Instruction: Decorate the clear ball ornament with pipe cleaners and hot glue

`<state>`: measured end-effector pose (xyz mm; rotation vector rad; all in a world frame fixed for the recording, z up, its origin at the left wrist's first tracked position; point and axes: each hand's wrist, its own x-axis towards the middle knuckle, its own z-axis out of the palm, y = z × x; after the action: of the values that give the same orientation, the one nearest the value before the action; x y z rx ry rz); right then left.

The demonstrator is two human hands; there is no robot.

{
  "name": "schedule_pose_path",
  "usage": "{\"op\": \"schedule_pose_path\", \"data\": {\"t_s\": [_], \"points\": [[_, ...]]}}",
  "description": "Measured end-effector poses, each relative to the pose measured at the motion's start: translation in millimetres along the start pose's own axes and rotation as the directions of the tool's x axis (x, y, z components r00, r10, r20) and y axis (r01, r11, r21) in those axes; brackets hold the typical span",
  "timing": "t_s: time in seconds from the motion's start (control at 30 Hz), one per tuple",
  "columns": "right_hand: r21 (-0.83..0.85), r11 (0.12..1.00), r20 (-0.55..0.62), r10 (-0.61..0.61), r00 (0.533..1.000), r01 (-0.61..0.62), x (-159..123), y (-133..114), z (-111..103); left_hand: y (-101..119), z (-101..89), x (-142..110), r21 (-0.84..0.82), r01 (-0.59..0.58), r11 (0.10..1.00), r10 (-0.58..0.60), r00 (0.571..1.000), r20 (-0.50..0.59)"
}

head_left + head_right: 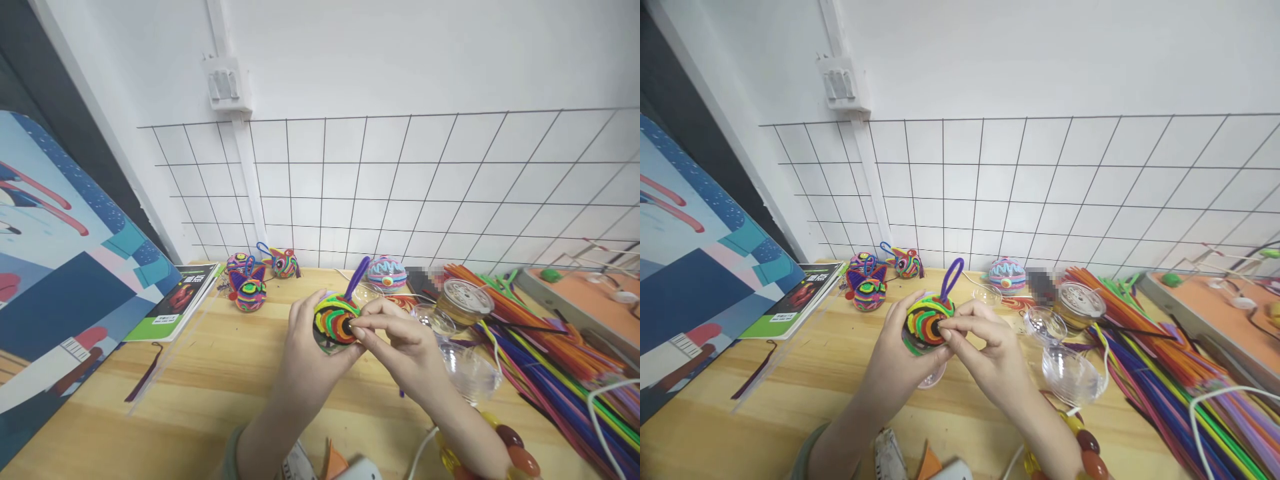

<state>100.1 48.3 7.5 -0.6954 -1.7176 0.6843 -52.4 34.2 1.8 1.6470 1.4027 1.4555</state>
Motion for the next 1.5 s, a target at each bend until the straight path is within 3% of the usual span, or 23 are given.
{"op": "schedule_pose_path", "data": {"t_s": [0.27, 0.6, 0.77, 0.93, 1.13, 1.2, 1.27, 1.33, 1.37, 1.43, 1.5], "points": [[0.045, 0.998, 0.01, 0.054, 0.999, -0.054, 1.1, -2.1, -0.3, -5.8, 0.2, 1.7, -0.15, 0.081, 0.985, -0.075, 0.996, 0.045], [0.059, 0.995, 0.031, 0.079, 0.996, -0.08, 0.6, -1.1, -1.4, -2.5, -0.7, 3.0, -0.198, 0.149, 0.969, -0.139, 0.988, 0.064], [0.19, 0.965, -0.117, 0.203, 0.972, -0.179, 1.7, -0.1, -2.5, 0.7, -6.6, 6.2, -0.413, 0.273, 0.869, -0.212, 0.959, 0.188], [0.36, 0.9, -0.184, 0.327, 0.927, -0.246, 0.5, 11.0, -6.2, 2.3, -19.1, 12.5, -0.556, 0.275, 0.785, -0.178, 0.958, 0.223], [0.276, 0.911, -0.162, 0.359, 0.919, -0.307, 4.5, 8.0, -5.4, 1.4, -28.0, 16.4, -0.666, 0.242, 0.705, -0.142, 0.969, 0.202], [0.142, 0.935, -0.062, 0.337, 0.939, -0.326, 4.4, -2.3, -5.6, 1.3, -30.1, 17.3, -0.686, 0.22, 0.693, -0.15, 0.976, 0.161], [-0.067, 0.952, 0.169, 0.307, 0.937, -0.3, -1.4, -13.9, -5.2, 1.8, -32.2, 18.4, -0.704, 0.186, 0.686, -0.151, 0.982, 0.112], [-0.299, 0.939, 0.434, 0.294, 0.852, -0.171, -14.9, -21.2, -1.8, 2.4, -34.4, 19.9, -0.718, 0.152, 0.68, -0.16, 0.985, 0.058], [-0.384, 0.92, 0.51, 0.282, 0.813, -0.079, -24.3, -21.5, 2.0, 2.5, -35.7, 20.8, -0.721, 0.14, 0.679, -0.168, 0.985, 0.032], [-0.496, 0.861, 0.575, 0.225, 0.787, 0.116, -46.6, -13.6, 14.6, 2.0, -38.6, 22.8, -0.721, 0.121, 0.682, -0.182, 0.983, -0.006], [-0.493, 0.85, 0.62, 0.193, 0.761, 0.187, -69.9, 3.6, 32.0, 0.6, -42.0, 24.9, -0.721, 0.111, 0.685, -0.178, 0.984, -0.017]]}}
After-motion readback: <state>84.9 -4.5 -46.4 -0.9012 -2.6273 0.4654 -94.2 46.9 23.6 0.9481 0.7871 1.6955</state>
